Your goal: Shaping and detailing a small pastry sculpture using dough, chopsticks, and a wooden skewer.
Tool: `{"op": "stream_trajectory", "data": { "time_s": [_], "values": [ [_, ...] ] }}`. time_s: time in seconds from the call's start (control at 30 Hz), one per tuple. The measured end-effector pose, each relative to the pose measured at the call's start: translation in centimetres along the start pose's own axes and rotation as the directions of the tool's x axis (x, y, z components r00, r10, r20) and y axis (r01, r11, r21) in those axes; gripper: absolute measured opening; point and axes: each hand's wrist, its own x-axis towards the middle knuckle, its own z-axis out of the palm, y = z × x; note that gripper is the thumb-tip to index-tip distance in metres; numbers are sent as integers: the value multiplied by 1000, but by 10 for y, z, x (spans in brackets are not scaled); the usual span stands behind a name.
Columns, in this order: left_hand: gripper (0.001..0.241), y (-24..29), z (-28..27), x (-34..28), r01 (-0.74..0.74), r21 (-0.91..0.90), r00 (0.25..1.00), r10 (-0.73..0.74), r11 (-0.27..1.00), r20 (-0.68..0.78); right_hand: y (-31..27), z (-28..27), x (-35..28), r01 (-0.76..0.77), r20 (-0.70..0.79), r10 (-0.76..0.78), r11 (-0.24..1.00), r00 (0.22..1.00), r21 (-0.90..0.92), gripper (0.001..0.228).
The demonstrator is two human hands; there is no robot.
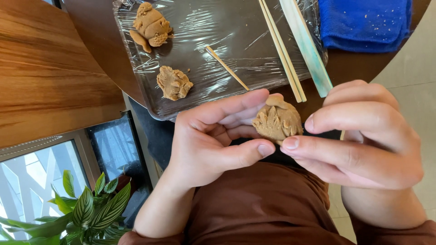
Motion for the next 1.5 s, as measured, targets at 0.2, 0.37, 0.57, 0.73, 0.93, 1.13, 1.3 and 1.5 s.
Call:
{"op": "stream_trajectory", "data": {
  "time_s": [0.2, 0.37, 0.57, 0.73, 0.93, 1.13, 1.3, 1.5],
  "values": [
    [60, 0, -1, -1, -5, 2, 1000, 5, 1000, -6, 2, 1, -2, -7, -19, 7, 1000, 1000, 20, 5],
    [60, -1, 0, 0, -13, 3, 1000, 13, 1000, -4, 2, 4, -5, -31, -48, 30, 999, 998, -12, 9],
    [59, -1, 3, 1, -14, -13, 1000, 14, 1000, 7, -3, 2, -5, -14, -5, 14, 998, 1000, -66, 9],
    [60, -2, 3, 1, -4, 5, 1000, 5, 1000, -9, -6, 3, -3, -27, -10, 26, 995, 1000, -95, 4],
    [59, -4, 2, 2, -11, -10, 1000, 11, 1000, -8, -7, 4, -3, -46, 12, 48, 991, 999, -123, 4],
    [59, -6, -4, 4, -64, -56, 997, 66, 996, 29, 0, 8, -33, -160, -226, 172, 985, 959, 71, 45],
    [59, -24, -6, 8, -193, -128, 981, 193, 973, -12, -38, 11, -19, -624, -60, 753, 584, 655, 519, 71],
    [66, -56, 1, 11, -392, -50, 912, 382, 918, -150, -48, 34, -1, -589, 177, 866, 156, 468, 793, 75]
  ]
}}
